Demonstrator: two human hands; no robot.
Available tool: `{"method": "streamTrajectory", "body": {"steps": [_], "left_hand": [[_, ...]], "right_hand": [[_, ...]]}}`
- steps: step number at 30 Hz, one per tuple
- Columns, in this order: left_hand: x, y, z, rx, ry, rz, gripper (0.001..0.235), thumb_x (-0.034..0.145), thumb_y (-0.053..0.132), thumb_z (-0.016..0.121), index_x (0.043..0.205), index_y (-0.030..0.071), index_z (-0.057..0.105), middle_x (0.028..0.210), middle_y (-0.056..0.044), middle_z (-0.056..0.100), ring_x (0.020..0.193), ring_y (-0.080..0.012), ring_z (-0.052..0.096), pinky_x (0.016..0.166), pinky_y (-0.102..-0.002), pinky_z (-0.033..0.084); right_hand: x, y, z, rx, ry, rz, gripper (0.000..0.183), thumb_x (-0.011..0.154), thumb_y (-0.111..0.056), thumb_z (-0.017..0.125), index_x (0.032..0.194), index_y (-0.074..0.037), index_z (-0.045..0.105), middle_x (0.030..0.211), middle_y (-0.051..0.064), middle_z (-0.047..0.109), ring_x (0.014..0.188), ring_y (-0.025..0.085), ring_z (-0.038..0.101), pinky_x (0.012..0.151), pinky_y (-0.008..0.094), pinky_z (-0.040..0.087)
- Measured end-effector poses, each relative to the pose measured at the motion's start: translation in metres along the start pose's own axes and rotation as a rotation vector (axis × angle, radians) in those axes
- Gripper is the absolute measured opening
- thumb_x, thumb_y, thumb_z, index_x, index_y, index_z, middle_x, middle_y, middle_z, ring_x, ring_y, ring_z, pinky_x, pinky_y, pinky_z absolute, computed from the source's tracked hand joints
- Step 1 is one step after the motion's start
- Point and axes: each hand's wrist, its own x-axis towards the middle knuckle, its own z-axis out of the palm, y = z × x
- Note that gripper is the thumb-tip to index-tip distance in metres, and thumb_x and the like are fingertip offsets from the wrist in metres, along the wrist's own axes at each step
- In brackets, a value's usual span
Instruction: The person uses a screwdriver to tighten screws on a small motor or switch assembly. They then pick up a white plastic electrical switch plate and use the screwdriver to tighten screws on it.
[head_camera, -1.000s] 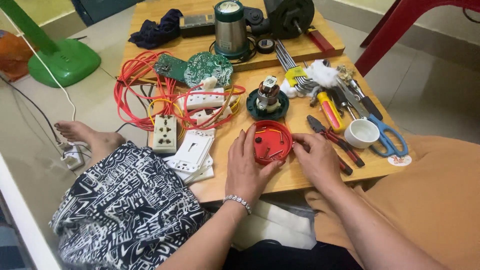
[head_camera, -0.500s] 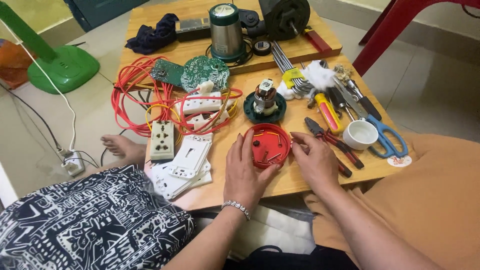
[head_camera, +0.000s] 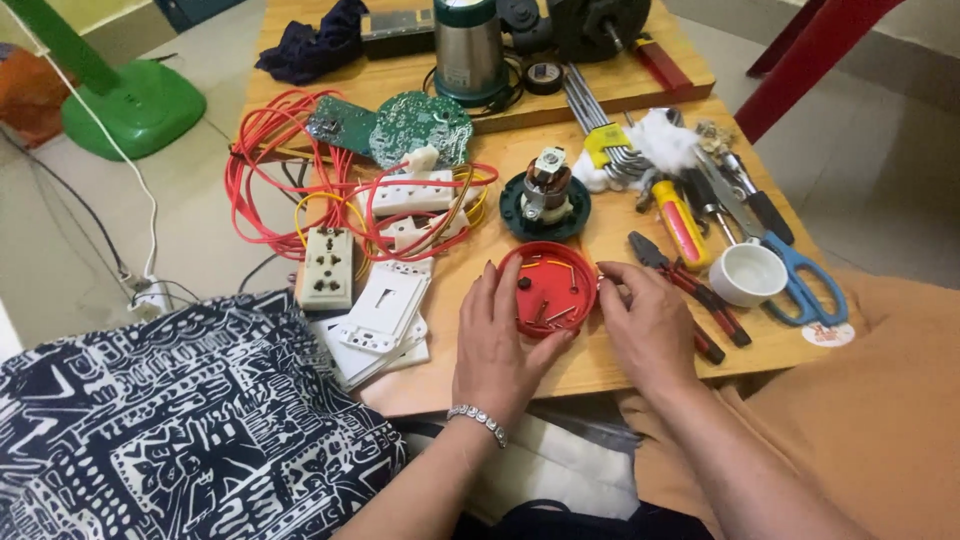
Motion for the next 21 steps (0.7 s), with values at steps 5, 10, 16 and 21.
{"method": "streamTrajectory", "body": {"steps": [5,10,16,21], "left_hand": [[0.0,0.001,-0.002,-0.008,0.018,0.023,0.097,0.071,0.041,0.081,0.149,0.021,0.026,0.143,-0.024,0.034,0.133,-0.0442,0.033,0.108,-0.053,0.03],[0.0,-0.003,0.001,-0.009,0.053,0.068,0.097,0.07,0.044,0.081,0.149,0.021,0.028,0.143,-0.024,0.035,0.132,-0.0452,0.034,0.107,-0.054,0.031],[-0.003,-0.002,0.001,-0.004,0.108,0.138,0.094,0.071,0.046,0.08,0.147,0.022,0.031,0.144,-0.021,0.035,0.132,-0.0435,0.036,0.107,-0.054,0.032],[-0.004,0.001,-0.004,-0.021,0.086,0.131,0.087,0.076,0.042,0.077,0.146,0.019,0.032,0.144,-0.021,0.036,0.131,-0.0463,0.036,0.106,-0.056,0.032]], "right_hand": [[0.015,0.009,0.005,-0.093,0.162,-0.244,0.017,0.089,-0.015,0.063,0.103,-0.014,0.072,0.085,0.008,0.064,0.084,0.029,0.065,0.08,0.038,0.05],[0.039,0.028,0.003,-0.269,0.369,-0.401,0.026,0.086,-0.014,0.071,0.111,-0.011,0.072,0.094,0.01,0.057,0.095,0.031,0.06,0.087,0.04,0.043],[0.047,0.034,-0.001,-0.288,0.32,-0.307,0.028,0.09,-0.013,0.068,0.117,-0.006,0.07,0.109,0.015,0.057,0.102,0.035,0.056,0.091,0.043,0.039],[0.065,0.034,0.0,-0.301,0.187,-0.178,0.047,0.087,-0.018,0.063,0.132,-0.004,0.061,0.141,0.03,0.038,0.111,0.05,0.048,0.091,0.058,0.038]]}}
